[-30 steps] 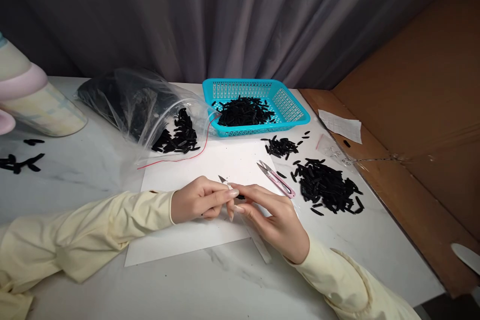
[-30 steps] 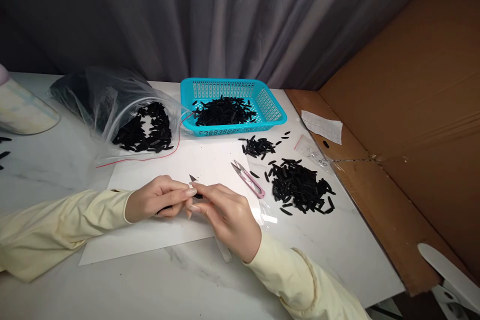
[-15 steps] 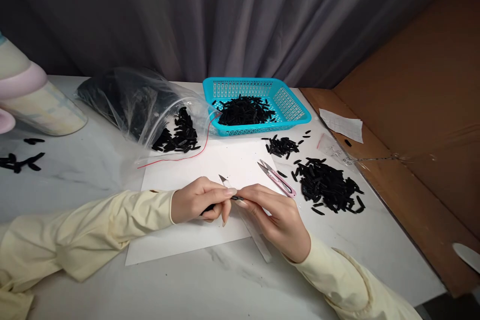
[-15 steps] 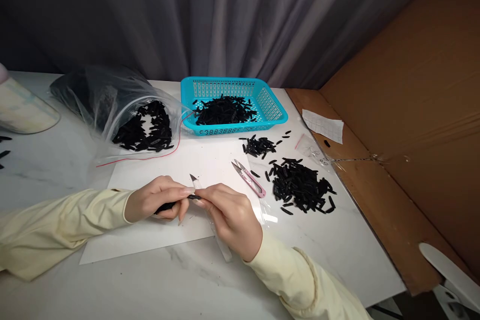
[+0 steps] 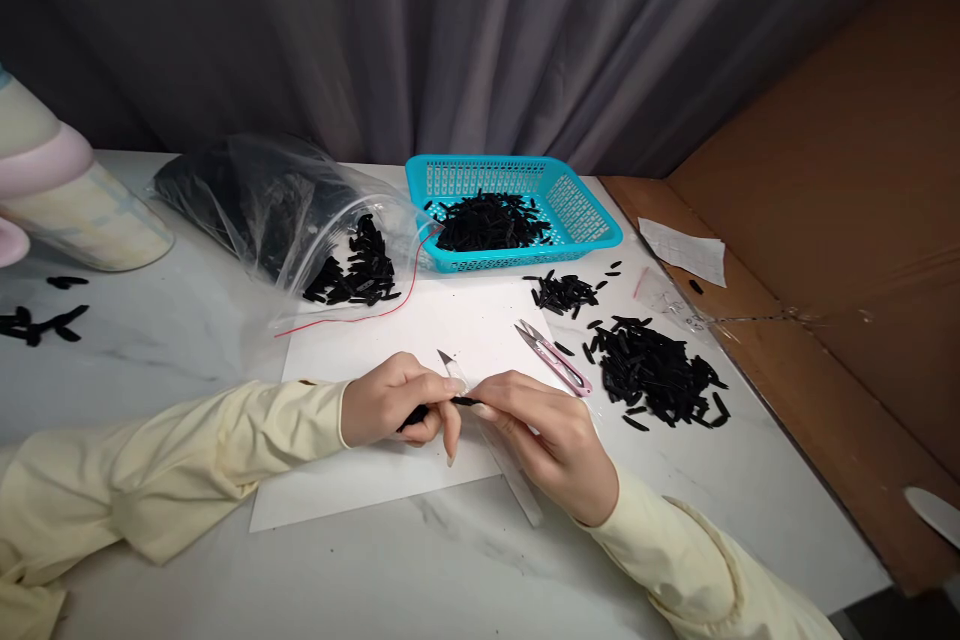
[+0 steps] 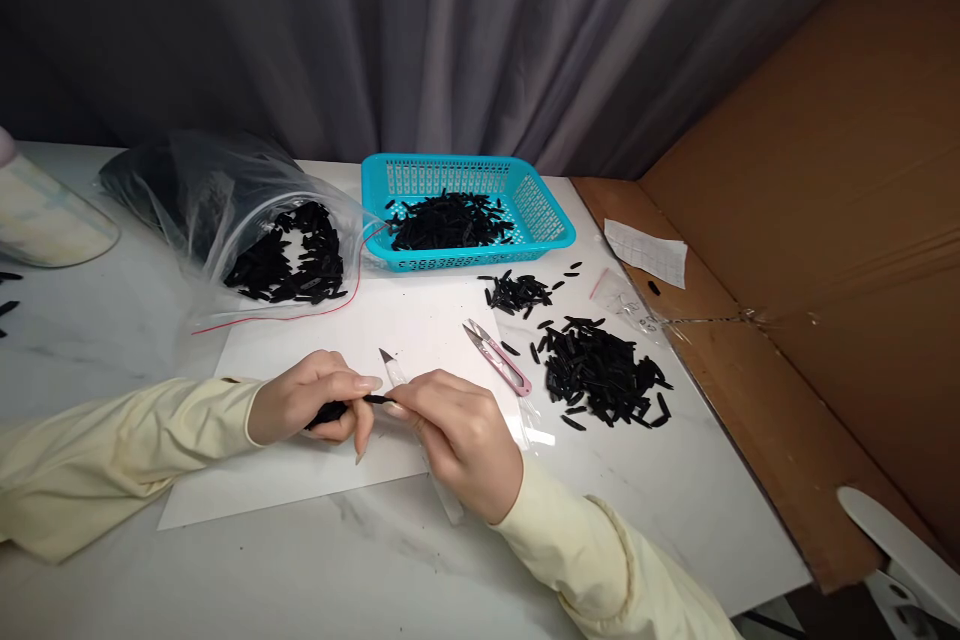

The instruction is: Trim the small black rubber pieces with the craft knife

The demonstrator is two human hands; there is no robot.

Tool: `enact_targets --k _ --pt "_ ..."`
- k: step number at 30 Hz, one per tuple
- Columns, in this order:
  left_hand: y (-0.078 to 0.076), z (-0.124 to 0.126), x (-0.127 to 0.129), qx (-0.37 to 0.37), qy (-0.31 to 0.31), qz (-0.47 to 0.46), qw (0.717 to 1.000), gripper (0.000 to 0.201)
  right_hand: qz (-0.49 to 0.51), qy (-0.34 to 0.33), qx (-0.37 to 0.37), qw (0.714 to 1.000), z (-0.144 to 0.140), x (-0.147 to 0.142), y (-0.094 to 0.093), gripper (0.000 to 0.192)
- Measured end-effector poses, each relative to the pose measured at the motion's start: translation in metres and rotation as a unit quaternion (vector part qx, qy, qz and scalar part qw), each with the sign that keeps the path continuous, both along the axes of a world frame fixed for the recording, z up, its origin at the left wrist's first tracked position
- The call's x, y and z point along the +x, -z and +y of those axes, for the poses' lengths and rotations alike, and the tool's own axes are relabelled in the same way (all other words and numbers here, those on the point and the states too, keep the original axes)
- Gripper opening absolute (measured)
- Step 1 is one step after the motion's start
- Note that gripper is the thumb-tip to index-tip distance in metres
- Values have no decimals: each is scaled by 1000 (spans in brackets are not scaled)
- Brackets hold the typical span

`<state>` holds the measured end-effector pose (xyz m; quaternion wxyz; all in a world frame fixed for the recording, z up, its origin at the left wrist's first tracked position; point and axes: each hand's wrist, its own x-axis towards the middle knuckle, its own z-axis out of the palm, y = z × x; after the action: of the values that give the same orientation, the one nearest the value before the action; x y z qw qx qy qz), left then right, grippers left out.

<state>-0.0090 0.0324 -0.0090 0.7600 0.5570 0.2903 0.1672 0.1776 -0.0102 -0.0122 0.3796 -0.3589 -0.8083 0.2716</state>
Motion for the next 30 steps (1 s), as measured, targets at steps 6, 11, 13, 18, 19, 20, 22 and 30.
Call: enact_targets --k 6,11,13,18,19,20,22,30 --pt "0 0 0 26 -3 5 1000 48 -4 -7 -9 1000 0 -1 -2 17" --pt "1 0 -1 43 -11 1 999 48 -17 0 2 1000 1 -1 -2 17" --pt "2 0 -1 47 -16 -1 999 46 -18 1 6 1000 1 0 -2 19" --pt "2 -1 -2 53 -32 -3 998 46 -23 -7 -10 1000 0 1 -2 21" --pt "3 -1 -2 54 -35 -4 998 46 -22 -9 -17 1000 0 1 -3 22" --pt "3 -1 -2 56 -37 -4 998 46 -19 -10 -27 999 0 1 -4 22" --pt "3 -1 -2 60 -41 -4 997 46 -9 -11 -52 999 0 1 -6 21" --pt "6 -2 -3 66 -48 -17 997 44 14 -5 -129 992 -2 -2 -10 21"
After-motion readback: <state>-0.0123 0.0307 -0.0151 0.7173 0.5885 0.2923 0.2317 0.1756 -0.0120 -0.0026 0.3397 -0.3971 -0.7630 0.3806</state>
